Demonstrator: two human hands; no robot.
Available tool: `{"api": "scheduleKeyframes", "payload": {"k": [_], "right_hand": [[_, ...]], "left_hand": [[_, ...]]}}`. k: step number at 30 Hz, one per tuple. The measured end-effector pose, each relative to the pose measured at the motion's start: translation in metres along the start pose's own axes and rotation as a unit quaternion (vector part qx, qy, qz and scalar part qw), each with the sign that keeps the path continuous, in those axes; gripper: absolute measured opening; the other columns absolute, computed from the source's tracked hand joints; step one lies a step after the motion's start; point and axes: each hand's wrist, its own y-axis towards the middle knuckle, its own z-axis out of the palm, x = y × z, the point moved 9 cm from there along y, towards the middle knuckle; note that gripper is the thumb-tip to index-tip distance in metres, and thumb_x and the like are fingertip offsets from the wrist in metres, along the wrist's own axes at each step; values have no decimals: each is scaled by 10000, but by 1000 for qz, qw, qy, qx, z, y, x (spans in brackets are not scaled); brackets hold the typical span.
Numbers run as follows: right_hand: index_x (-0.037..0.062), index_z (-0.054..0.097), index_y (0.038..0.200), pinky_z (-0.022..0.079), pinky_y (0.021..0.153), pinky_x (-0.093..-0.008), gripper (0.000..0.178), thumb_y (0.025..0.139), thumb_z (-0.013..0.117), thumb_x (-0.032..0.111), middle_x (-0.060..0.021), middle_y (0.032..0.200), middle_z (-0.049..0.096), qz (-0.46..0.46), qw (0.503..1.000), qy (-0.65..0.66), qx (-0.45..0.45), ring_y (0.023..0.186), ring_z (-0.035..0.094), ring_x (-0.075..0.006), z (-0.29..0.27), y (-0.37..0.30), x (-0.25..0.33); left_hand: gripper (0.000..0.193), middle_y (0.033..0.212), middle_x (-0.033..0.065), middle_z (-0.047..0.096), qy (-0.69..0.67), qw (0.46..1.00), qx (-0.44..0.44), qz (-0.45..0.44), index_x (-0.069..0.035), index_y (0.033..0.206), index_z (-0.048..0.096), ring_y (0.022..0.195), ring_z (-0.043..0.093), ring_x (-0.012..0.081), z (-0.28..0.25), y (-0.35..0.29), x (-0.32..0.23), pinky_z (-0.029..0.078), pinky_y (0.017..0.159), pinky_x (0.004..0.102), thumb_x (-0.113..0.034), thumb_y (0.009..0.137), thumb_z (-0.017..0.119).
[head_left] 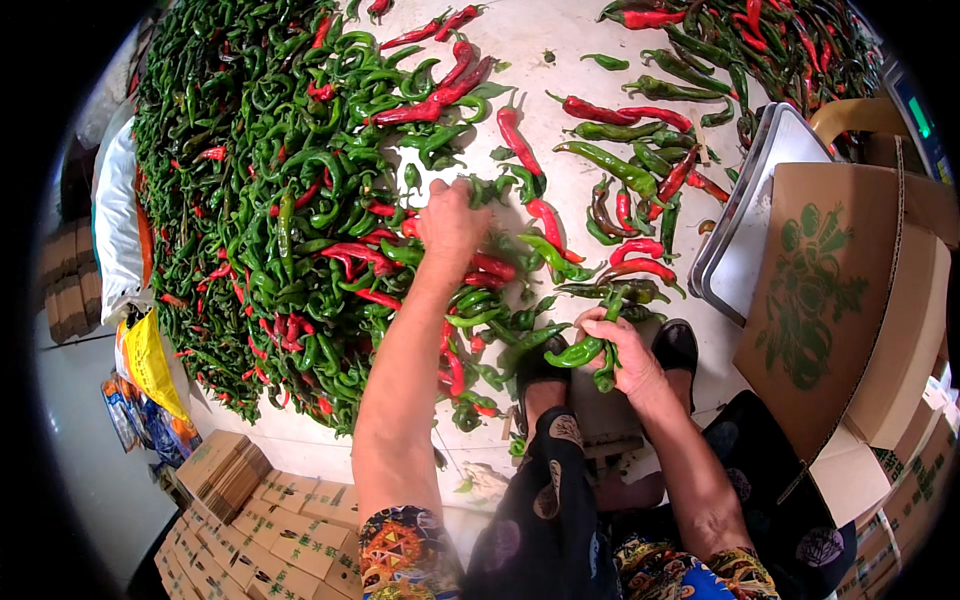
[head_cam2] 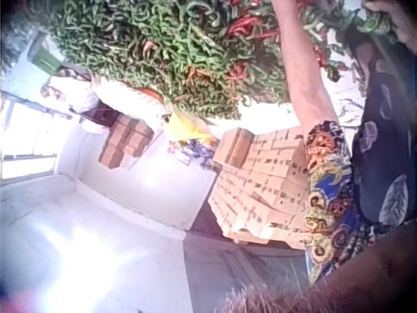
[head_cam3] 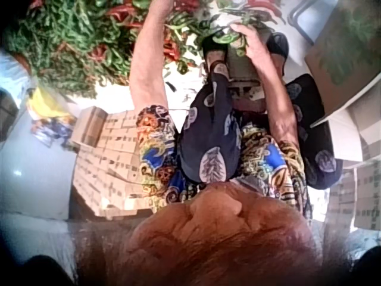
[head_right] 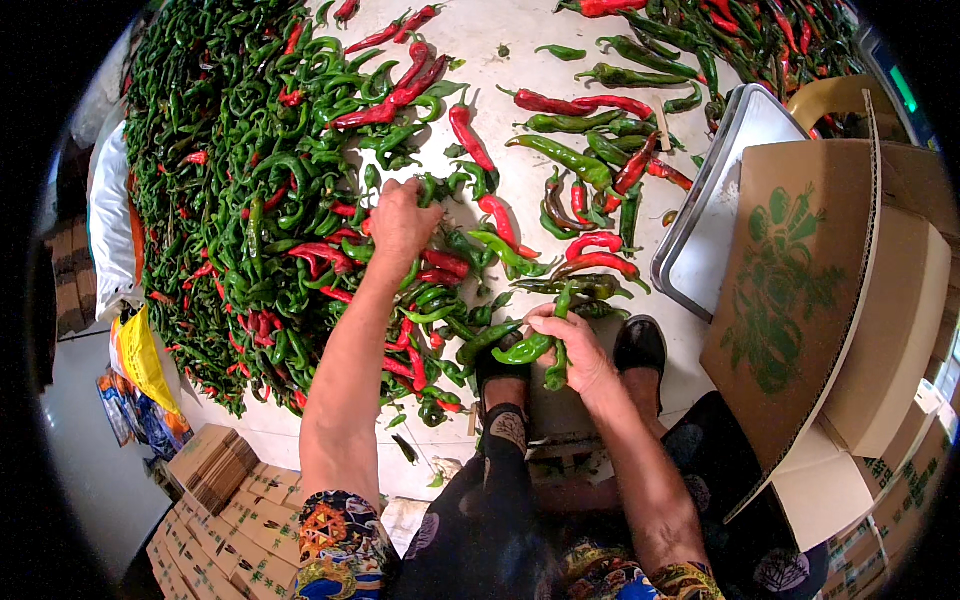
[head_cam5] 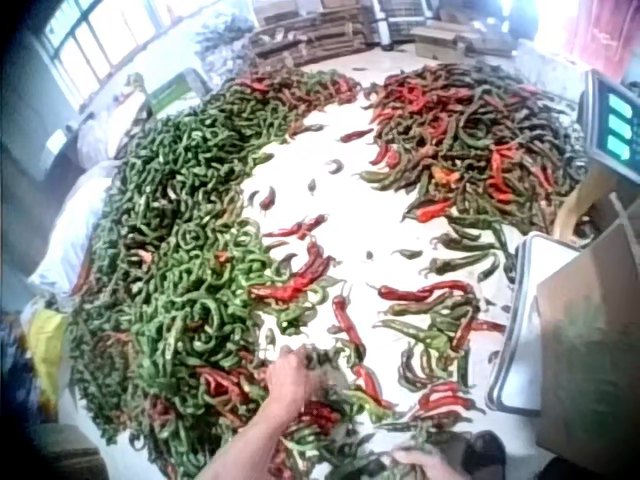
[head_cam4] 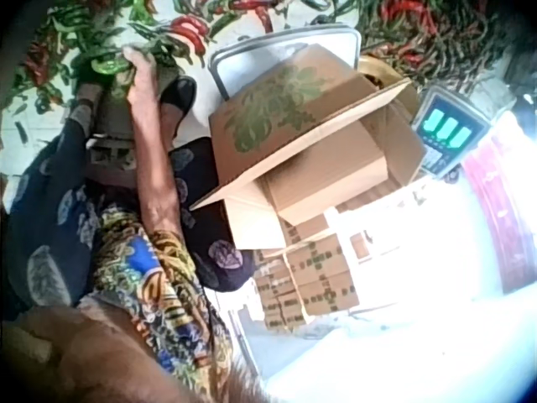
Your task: The person sorts through a pile of green and red chili peppers on the floor by hand, picking up green ones and placing them into a cardboard box resting on a digital scale.
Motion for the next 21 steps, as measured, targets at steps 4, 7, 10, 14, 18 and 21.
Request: {"api": "scheduleKeyframes", "payload": {"k": [4, 7, 10, 14, 18, 21], "right_hand": [[26, 632, 978, 372, 520, -185, 201, 826, 633, 158, -12, 794, 593, -12, 999, -37, -29, 656, 538, -70, -3, 0, 4], [36, 636, 993, 339, 500, -184, 212, 825, 634, 165, 0, 785, 589, -27, 997, -48, -54, 629, 507, -56, -13, 1, 7], [69, 645, 1020, 319, 484, -186, 221, 828, 645, 179, 14, 767, 577, -39, 990, -95, -99, 600, 476, -44, -5, -3, 16], [106, 641, 1066, 360, 517, -213, 268, 820, 670, 209, 26, 762, 570, -107, 946, -242, -185, 625, 491, -53, 5, 8, 45], [56, 566, 1088, 475, 735, -440, 430, 746, 683, 289, -173, 859, 657, -226, 776, -529, -257, 788, 632, -359, 38, 26, 97], [66, 532, 1085, 462, 760, -490, 432, 740, 668, 287, -221, 857, 653, -218, 727, -588, -278, 849, 616, -422, 48, 34, 107]], "left_hand": [[327, 838, 144, 678, -184, 982, -28, 19, 2, 974, 643, 721, 633, 231, -16, 8, 43, 493, 699, 345, -163, 692, 661], [317, 843, 99, 664, -392, 908, 138, -46, -25, 1011, 637, 740, 609, 155, -4, -17, 24, 474, 668, 286, -102, 703, 635], [532, 902, 116, 659, -276, 937, 204, 66, -113, 1215, 551, 790, 644, 216, 6, -52, -14, 516, 702, 331, -125, 701, 688], [591, 930, 167, 641, 46, 977, 174, 118, -196, 1258, 523, 857, 639, 366, 21, -75, -37, 524, 736, 464, -196, 702, 723], [532, 911, 166, 633, 90, 978, 165, 94, -193, 1200, 556, 885, 633, 363, 31, -72, -41, 519, 733, 466, -189, 692, 712], [493, 921, 173, 635, 48, 983, 163, 75, -172, 1168, 583, 886, 635, 359, 28, -69, -37, 521, 734, 455, -177, 691, 707]]}}
